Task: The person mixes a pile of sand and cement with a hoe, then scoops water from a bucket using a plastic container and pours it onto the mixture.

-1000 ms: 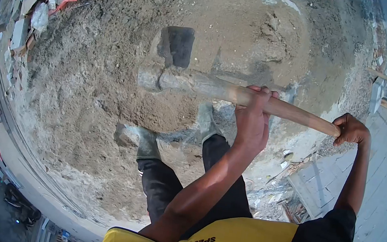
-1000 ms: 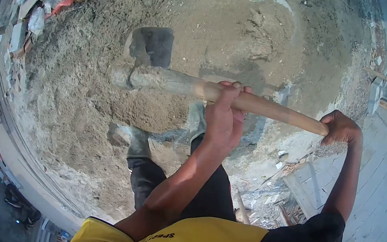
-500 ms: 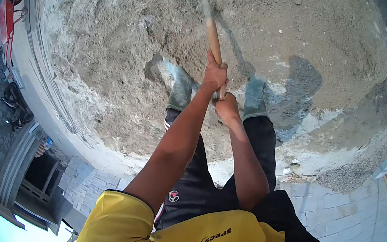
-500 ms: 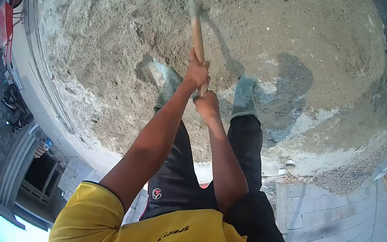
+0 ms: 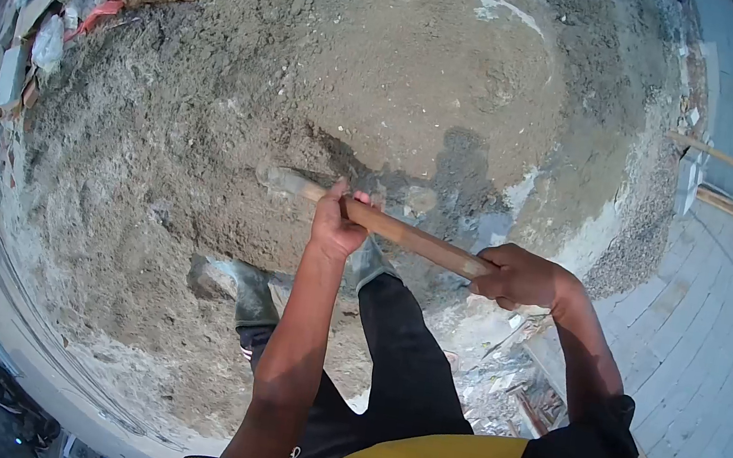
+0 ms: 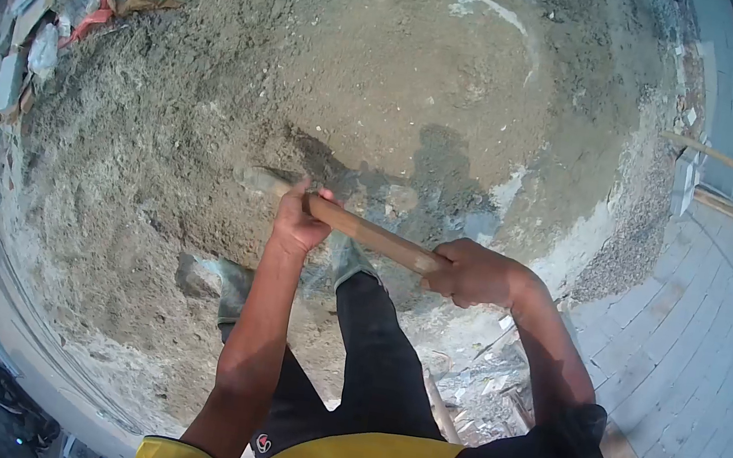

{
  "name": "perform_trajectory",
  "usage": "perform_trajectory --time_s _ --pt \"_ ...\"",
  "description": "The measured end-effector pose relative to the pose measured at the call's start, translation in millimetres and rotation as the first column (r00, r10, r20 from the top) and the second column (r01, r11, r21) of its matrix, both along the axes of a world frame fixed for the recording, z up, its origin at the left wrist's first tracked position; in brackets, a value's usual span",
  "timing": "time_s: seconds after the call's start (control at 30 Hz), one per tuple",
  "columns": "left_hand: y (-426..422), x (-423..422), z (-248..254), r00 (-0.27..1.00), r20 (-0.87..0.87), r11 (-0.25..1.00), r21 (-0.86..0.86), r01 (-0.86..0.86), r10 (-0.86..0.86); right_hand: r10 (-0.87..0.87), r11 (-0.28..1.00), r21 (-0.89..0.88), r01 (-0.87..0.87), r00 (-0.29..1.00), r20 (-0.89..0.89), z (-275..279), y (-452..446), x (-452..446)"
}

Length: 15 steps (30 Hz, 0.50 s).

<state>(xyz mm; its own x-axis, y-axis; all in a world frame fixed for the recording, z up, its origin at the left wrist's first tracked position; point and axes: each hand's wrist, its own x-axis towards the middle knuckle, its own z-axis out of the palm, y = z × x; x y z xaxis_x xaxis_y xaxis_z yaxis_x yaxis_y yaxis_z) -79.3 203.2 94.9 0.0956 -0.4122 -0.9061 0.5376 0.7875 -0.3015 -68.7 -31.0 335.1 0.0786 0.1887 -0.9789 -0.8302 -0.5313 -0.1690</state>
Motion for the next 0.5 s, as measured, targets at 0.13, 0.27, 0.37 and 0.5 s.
perform_trajectory --time_s 0.13,0.27,0.37,0.5 --pt "-153 9 133 0.983 0.066 0.972 -0.173 -0.158 0.171 0.025 0.974 -0.227 0.002 0.993 0.118 127 -151 -2" --pt "-176 15 205 0.955 0.181 0.965 -0.161 -0.206 0.234 0.014 0.936 -0.343 0.072 0.970 0.243 145 -198 -53" --pt "-91 25 200 0.802 0.588 0.961 0.145 -0.236 0.108 0.138 0.966 -0.257 -0.015 0.873 0.467 29 -110 -83" --pt "89 99 158 0.621 0.734 0.697 0.597 -0.396 -0.276 -0.029 1.000 0.028 0.010 0.568 0.822 -138 109 -50"
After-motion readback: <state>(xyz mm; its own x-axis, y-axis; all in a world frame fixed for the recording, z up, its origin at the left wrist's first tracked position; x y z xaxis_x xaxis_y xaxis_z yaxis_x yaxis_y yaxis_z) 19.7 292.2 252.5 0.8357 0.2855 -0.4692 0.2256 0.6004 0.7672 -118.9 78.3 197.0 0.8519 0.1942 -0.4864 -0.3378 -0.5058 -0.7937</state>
